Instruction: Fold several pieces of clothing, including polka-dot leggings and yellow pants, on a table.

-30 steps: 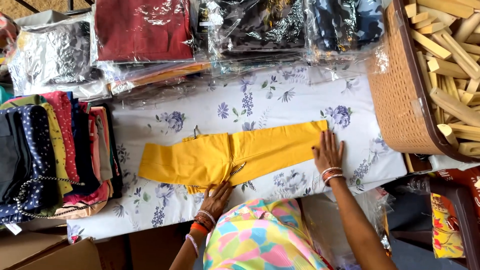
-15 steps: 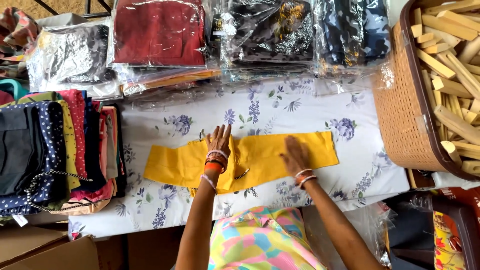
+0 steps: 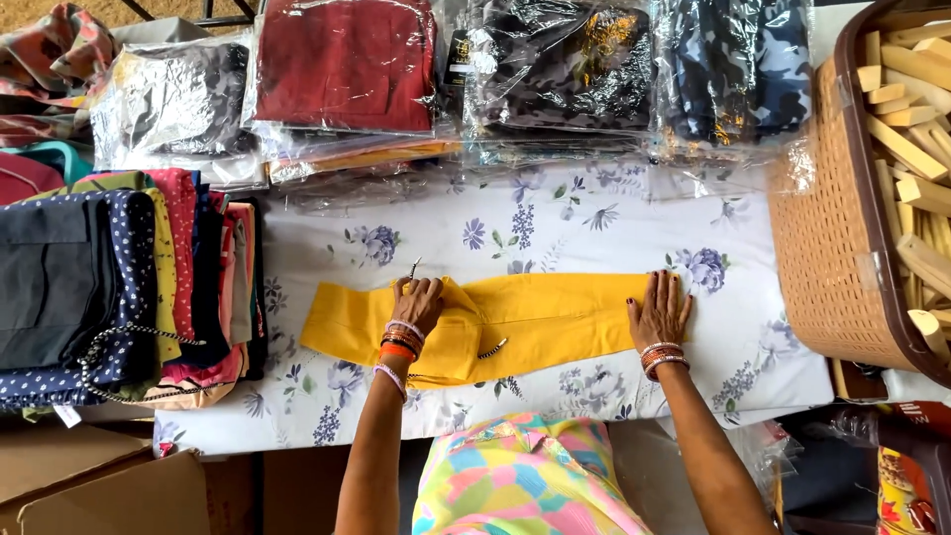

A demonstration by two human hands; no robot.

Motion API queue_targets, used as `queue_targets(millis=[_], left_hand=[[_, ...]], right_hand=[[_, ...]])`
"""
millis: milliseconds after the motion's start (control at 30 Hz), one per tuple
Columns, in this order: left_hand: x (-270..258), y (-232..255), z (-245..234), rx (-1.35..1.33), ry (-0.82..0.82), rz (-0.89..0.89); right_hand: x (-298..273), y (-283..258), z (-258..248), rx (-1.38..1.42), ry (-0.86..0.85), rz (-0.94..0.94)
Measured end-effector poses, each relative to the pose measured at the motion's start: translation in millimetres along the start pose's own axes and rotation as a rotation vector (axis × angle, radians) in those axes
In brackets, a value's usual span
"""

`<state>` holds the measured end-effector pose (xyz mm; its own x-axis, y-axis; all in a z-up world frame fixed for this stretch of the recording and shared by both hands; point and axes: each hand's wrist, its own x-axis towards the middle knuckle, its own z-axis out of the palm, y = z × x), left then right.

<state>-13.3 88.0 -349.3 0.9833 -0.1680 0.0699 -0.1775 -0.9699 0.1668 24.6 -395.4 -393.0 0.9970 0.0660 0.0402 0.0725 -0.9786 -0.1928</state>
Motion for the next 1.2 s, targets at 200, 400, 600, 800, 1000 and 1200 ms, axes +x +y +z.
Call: queue_targets(millis=[200,400,600,800,1000,1200], left_hand=[[-29.5,18.7,-13.8,0.138,0.087,0.199],[-28.8,33.7,-20.2,0.078,0.043,0.227],[-26.5,14.7,8.0,0.252,0.016,0.473],[-11.4,22.9,-46.6,-0.06,-0.144,0.308],[8.2,-24.9,52.0,0.029,-0.282,-0.317],[34.7,-6.2,-8.4,0.44,-0.583,-0.299]], right_hand=[[-1.2,-1.0,-0.4,0.02,-0.021,0.009],[0.1,-0.8,1.0,0.005,-0.027,0.023],[0.0,-3.9,-1.6,0.016,-0.034,0.025],[0.5,-3.8,-0.3,0.025,-0.027,0.027],[-1.2,-3.1,1.5,0.021,-0.016,0.015],[-2.4,-3.5,-0.7,0.021,-0.022,0.022]])
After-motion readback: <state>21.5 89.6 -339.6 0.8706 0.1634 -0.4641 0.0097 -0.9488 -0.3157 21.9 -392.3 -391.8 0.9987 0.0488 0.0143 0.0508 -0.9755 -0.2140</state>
